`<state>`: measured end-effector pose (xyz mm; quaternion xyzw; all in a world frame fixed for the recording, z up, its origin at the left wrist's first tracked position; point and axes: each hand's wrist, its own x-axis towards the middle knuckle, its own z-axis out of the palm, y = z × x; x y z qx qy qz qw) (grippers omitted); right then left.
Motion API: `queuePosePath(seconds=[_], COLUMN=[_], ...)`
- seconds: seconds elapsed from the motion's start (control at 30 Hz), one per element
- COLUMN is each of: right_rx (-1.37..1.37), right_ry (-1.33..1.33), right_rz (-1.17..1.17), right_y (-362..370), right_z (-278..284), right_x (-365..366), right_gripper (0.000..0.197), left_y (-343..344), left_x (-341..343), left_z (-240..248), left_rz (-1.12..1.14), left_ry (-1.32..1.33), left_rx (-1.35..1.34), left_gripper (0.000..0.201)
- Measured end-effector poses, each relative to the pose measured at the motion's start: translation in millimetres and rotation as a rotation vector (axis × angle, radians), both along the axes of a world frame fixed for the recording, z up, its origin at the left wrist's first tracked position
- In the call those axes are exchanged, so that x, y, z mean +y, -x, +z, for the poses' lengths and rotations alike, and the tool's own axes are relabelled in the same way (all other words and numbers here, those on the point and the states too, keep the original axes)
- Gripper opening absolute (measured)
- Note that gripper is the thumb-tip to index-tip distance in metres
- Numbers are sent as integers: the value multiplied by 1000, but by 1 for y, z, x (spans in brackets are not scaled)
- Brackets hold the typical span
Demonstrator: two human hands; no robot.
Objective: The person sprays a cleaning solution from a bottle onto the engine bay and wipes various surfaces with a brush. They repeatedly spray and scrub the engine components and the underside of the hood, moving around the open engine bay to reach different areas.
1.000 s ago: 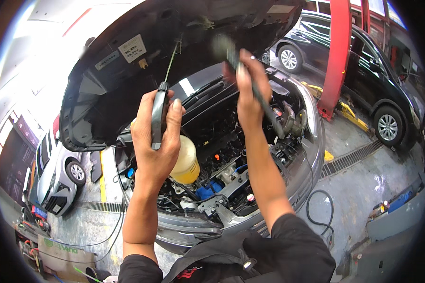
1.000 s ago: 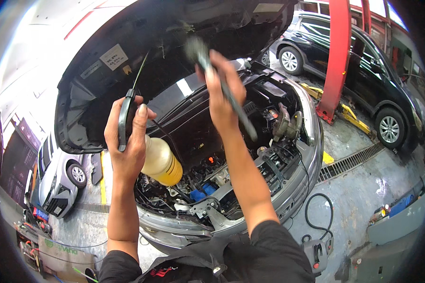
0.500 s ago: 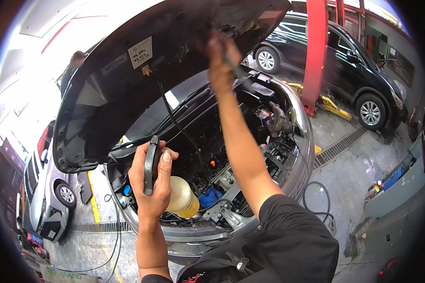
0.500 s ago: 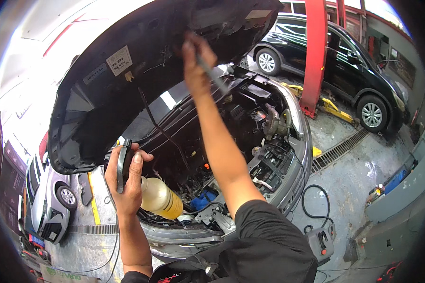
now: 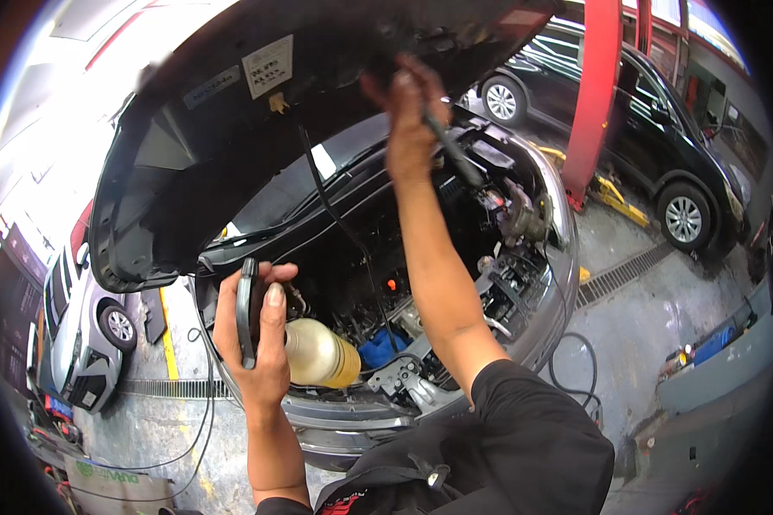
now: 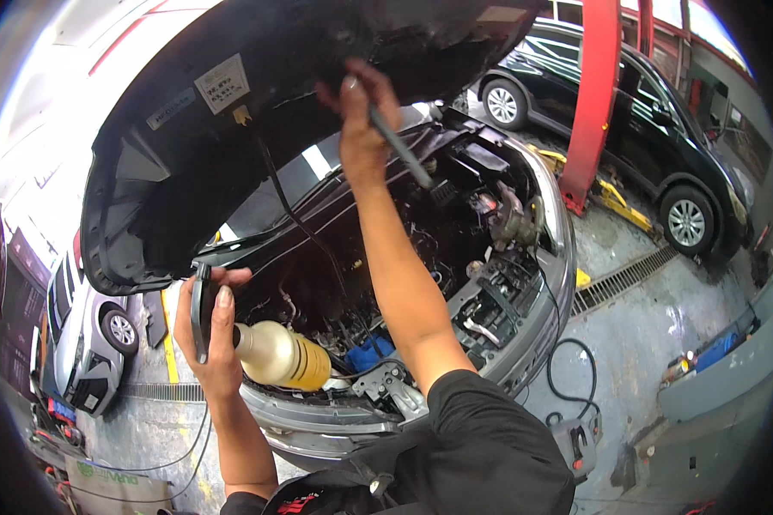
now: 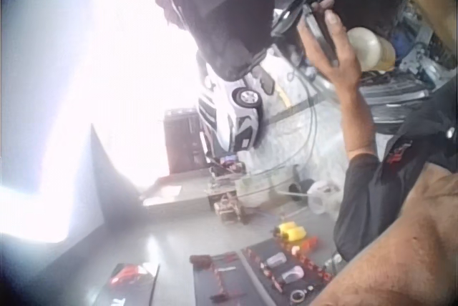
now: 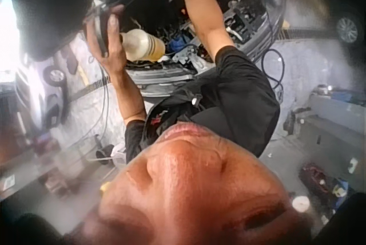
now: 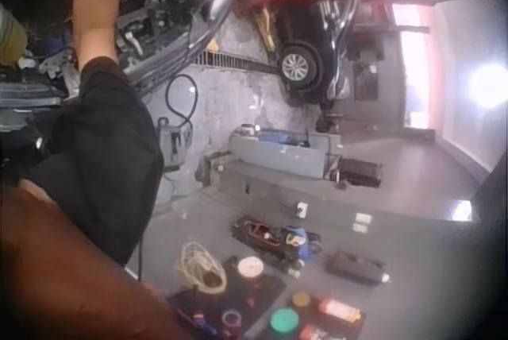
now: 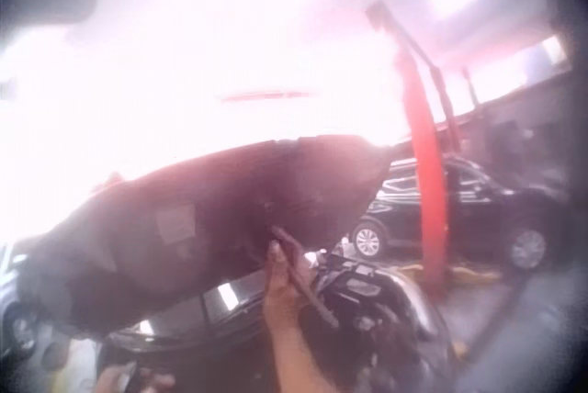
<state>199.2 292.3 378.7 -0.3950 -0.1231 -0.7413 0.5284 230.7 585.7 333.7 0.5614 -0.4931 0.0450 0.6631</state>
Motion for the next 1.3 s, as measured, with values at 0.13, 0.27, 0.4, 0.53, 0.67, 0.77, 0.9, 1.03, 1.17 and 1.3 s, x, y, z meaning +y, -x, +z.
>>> queuePosePath(seconds=[0.13,0.27,0.4,0.53,0.67,0.77,0.9,1.03,1.17,1.3], right_rx=[91,129,-43,164,35,73,-46,139,175,232], right_ry=[32,52,90,152,67,298,107,345,533,462], right_rz=[-194,-66,-287,-318,-376,-796,-484,-713,-713,-861], right_y=[-1,-41,0,-33,-7,-4,9,-5,-14,-3], right_z=[14,-44,33,-29,24,48,41,26,16,20], right_x=[27,0,35,-2,47,56,65,66,91,55], right_gripper=[29,30,28,29,30,29,25,24,25,23], left_y=[-10,3,-5,0,-18,-19,-12,-8,-3,0], left_x=[3,14,25,24,43,32,49,44,55,48], left_z=[-9,-13,-16,-22,-28,-28,-24,-19,-21,-16], left_rz=[65,50,108,76,140,120,146,95,119,83], left_ry=[-53,-112,-109,-118,2,41,9,-17,14,-32], left_rx=[-32,5,140,200,113,108,143,189,136,190], left_gripper=[25,26,30,29,24,23,28,30,29,29])
